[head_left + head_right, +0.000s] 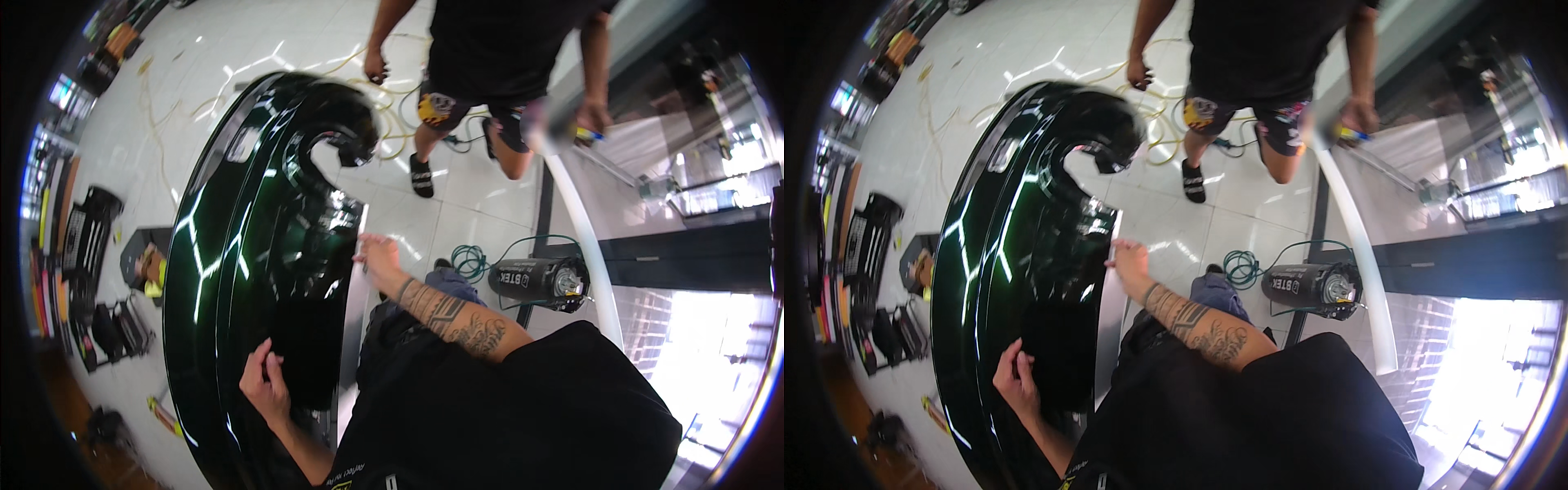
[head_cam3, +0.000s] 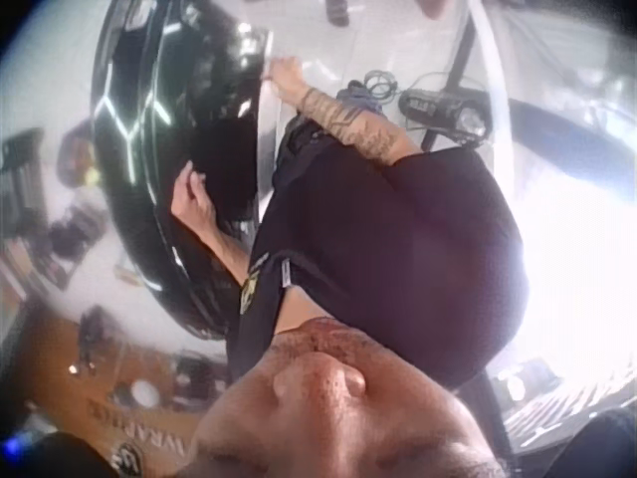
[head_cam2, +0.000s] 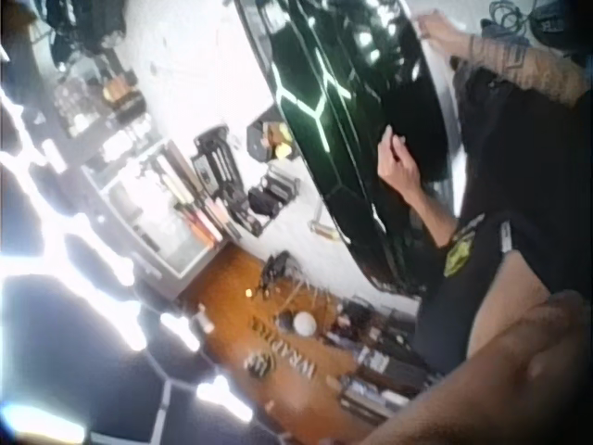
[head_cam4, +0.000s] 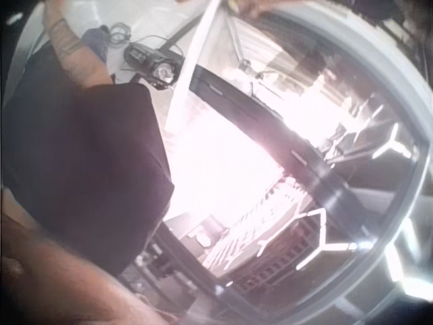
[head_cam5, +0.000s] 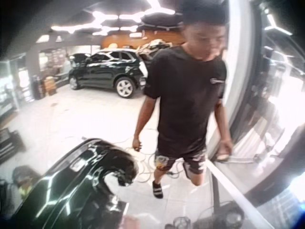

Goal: The person applies a white vinyl wrap to a dark green car bumper using a heat gun and a squeegee. They heat the wrap, smooth it into contours, and trim excess material around edges and cutouts.

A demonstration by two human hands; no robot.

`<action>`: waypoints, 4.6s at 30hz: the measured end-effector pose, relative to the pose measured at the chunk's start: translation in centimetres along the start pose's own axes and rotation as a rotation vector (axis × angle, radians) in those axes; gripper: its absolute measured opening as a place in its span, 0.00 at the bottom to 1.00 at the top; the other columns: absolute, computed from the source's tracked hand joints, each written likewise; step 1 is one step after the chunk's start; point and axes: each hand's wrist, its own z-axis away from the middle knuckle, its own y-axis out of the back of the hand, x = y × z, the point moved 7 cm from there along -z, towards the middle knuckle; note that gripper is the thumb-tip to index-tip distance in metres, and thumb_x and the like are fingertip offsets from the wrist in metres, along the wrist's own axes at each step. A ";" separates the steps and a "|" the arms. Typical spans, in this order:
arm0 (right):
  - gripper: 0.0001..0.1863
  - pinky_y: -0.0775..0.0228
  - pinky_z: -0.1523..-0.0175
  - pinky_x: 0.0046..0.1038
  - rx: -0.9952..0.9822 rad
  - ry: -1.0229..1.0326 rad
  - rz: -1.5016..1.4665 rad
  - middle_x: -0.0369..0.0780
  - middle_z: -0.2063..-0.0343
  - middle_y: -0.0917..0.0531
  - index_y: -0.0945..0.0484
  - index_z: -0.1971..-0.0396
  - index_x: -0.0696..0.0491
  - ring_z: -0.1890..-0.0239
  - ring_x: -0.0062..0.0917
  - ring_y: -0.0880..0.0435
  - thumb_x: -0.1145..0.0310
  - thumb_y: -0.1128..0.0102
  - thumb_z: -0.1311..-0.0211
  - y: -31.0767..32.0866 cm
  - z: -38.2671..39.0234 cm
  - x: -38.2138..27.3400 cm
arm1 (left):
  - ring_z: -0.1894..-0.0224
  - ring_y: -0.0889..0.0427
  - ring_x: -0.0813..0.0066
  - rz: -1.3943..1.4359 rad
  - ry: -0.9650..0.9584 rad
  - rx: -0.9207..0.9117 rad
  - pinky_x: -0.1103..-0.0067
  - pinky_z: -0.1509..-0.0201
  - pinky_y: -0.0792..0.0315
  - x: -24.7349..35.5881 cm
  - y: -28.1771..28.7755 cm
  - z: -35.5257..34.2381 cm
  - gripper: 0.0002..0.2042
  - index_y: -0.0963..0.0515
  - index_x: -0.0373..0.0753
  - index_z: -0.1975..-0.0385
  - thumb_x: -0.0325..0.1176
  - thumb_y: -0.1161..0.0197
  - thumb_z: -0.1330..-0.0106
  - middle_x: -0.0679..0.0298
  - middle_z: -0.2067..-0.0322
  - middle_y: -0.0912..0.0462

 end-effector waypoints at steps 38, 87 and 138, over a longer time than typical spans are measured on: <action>0.07 0.30 0.68 0.27 -0.127 -0.135 -0.033 0.37 0.70 0.19 0.22 0.65 0.59 0.70 0.22 0.23 0.72 0.42 0.41 0.3 -0.6 -0.6 | 0.78 0.21 0.70 -0.050 -0.047 0.018 0.78 0.73 0.30 1.6 1.2 -0.6 0.09 0.18 0.36 0.60 0.23 0.38 0.40 0.61 0.78 0.21; 0.09 0.30 0.56 0.29 -0.050 -0.140 0.100 0.38 0.63 0.21 0.21 0.59 0.59 0.59 0.23 0.25 0.74 0.46 0.37 1.5 0.5 -0.4 | 0.78 0.22 0.70 -0.091 -0.088 0.065 0.79 0.73 0.30 1.2 0.5 -0.2 0.10 0.19 0.31 0.61 0.18 0.41 0.41 0.59 0.80 0.23; 0.08 0.33 0.53 0.27 -0.151 -0.104 -0.182 0.37 0.64 0.19 0.23 0.61 0.58 0.61 0.22 0.23 0.71 0.40 0.38 -0.2 -0.8 1.2 | 0.77 0.22 0.72 -0.129 -0.083 0.015 0.80 0.72 0.32 1.5 -0.1 -0.1 0.09 0.19 0.32 0.60 0.20 0.43 0.37 0.59 0.79 0.23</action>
